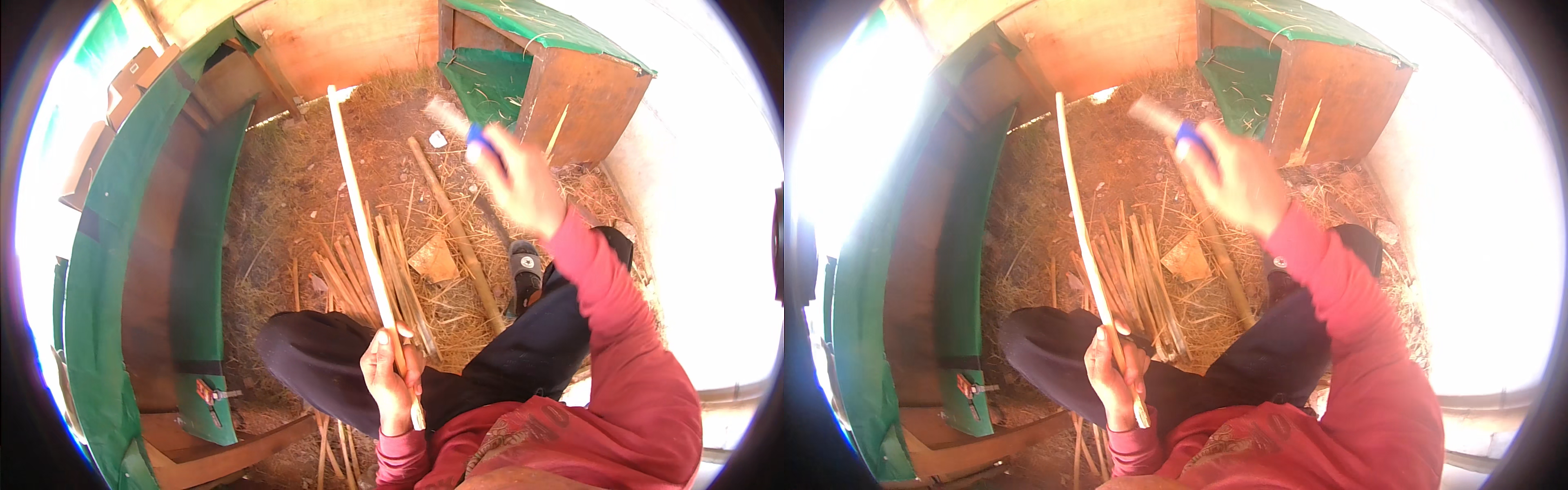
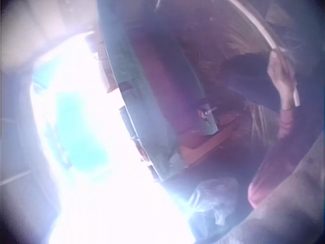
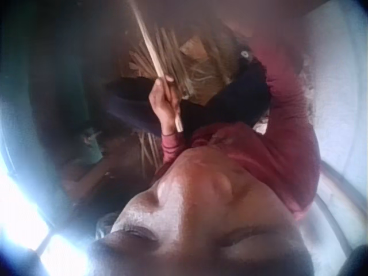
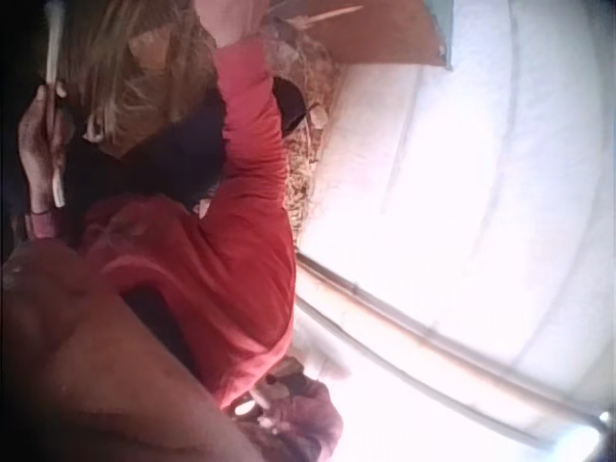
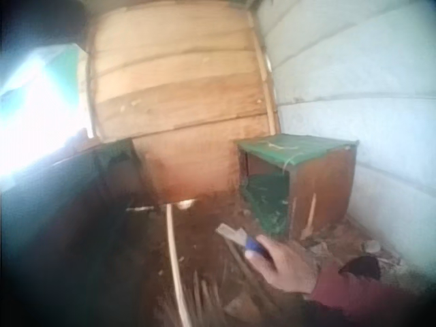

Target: The person sits on the ground and uses a small knife to shave the bark off a long, thin wooden stick. They hold the stick with one hand and scrape the blade along its length repeatedly, rotating the stick to remove the outer layer.

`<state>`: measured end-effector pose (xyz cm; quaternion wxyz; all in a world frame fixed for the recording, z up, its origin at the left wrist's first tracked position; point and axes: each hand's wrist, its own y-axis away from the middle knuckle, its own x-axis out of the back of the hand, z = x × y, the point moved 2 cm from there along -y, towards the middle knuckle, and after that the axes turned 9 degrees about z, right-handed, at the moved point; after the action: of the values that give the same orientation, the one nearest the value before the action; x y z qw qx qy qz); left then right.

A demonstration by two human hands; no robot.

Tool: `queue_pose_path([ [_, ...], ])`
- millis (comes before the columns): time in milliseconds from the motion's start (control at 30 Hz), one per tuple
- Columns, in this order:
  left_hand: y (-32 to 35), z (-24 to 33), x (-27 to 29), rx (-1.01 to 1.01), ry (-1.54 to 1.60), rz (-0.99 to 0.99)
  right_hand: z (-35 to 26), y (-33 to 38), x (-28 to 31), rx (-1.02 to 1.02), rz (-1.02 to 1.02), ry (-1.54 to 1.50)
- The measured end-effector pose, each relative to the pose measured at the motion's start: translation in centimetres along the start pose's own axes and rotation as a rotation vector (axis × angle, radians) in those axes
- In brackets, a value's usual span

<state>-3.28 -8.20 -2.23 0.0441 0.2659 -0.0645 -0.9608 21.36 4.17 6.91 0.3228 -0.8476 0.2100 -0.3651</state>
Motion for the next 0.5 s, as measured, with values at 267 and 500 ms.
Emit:
queue_pose_path([
  [267,0.4,-0.5,-1.0,0.069,-0.17,-0.085,-1.2,6.7,-2.8,0.17,-0.333,-0.213],
  [500,-0.1,0.3,-2.2,0.06,-0.255,-0.062,-0.5,1.3,-2.0,0.424,-0.512,-0.061],
])
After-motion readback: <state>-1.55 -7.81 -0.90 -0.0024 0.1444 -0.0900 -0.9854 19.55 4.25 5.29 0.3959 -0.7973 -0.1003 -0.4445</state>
